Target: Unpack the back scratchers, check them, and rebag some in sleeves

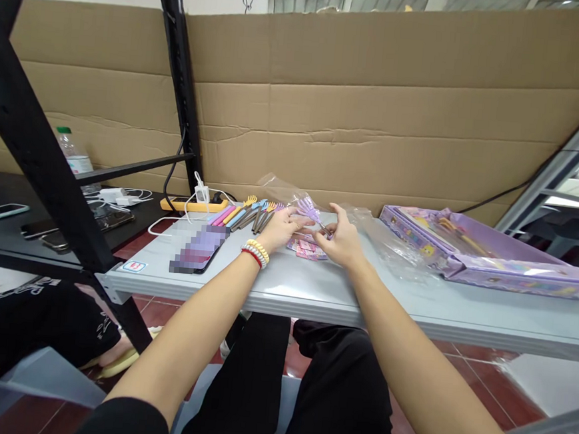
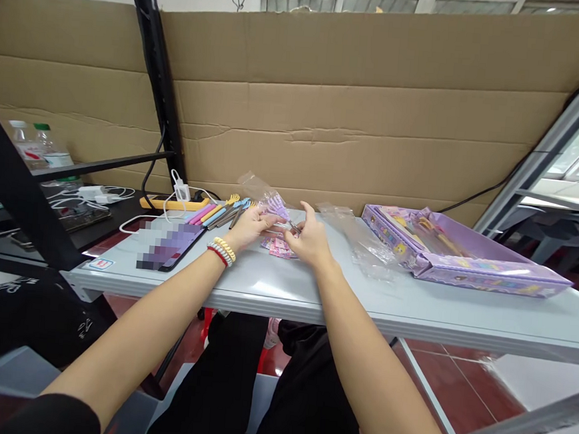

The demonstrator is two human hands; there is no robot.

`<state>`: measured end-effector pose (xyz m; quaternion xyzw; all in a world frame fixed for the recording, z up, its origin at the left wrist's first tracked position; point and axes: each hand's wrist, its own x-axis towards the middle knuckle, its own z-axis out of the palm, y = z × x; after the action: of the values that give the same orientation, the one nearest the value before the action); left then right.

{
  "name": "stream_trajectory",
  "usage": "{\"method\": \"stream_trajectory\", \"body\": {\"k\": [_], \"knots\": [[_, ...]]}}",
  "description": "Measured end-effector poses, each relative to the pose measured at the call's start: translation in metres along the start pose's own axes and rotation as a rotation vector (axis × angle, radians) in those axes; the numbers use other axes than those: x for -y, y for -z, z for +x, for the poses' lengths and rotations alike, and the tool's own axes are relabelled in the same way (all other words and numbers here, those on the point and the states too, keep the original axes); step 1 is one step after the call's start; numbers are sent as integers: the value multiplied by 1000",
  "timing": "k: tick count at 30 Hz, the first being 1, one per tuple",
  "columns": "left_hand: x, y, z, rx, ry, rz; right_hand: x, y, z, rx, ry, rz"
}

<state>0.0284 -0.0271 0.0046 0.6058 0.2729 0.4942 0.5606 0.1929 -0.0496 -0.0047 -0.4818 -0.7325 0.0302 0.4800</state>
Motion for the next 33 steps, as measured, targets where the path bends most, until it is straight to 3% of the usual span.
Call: {"method": "stream_trajectory", "body": {"k": [3, 9, 14, 19, 24, 28, 30, 33], "knots": [[3, 1, 1, 8, -58, 116, 1, 0, -2, 43, 40, 38], [9, 1, 0, -103, -263, 396, -2, -1, 1, 41, 83, 164], [5, -4, -1, -40, -275, 202, 0, 0, 4, 51, 86, 168], [-2, -1, 0, -118, -243, -214, 1, 2, 2, 85, 93, 152], [4, -6, -1, -20, -159, -134, -3, 0, -1, 113, 114, 313], [12, -13, -1, 83, -96, -86, -7, -3, 0, 105, 37, 379], [11, -13, 0, 48, -112, -93, -7, -2, 1, 93, -16, 408], [5, -7, 3, -103, -185, -195, -5, 0, 3, 102, -84, 364]]}}
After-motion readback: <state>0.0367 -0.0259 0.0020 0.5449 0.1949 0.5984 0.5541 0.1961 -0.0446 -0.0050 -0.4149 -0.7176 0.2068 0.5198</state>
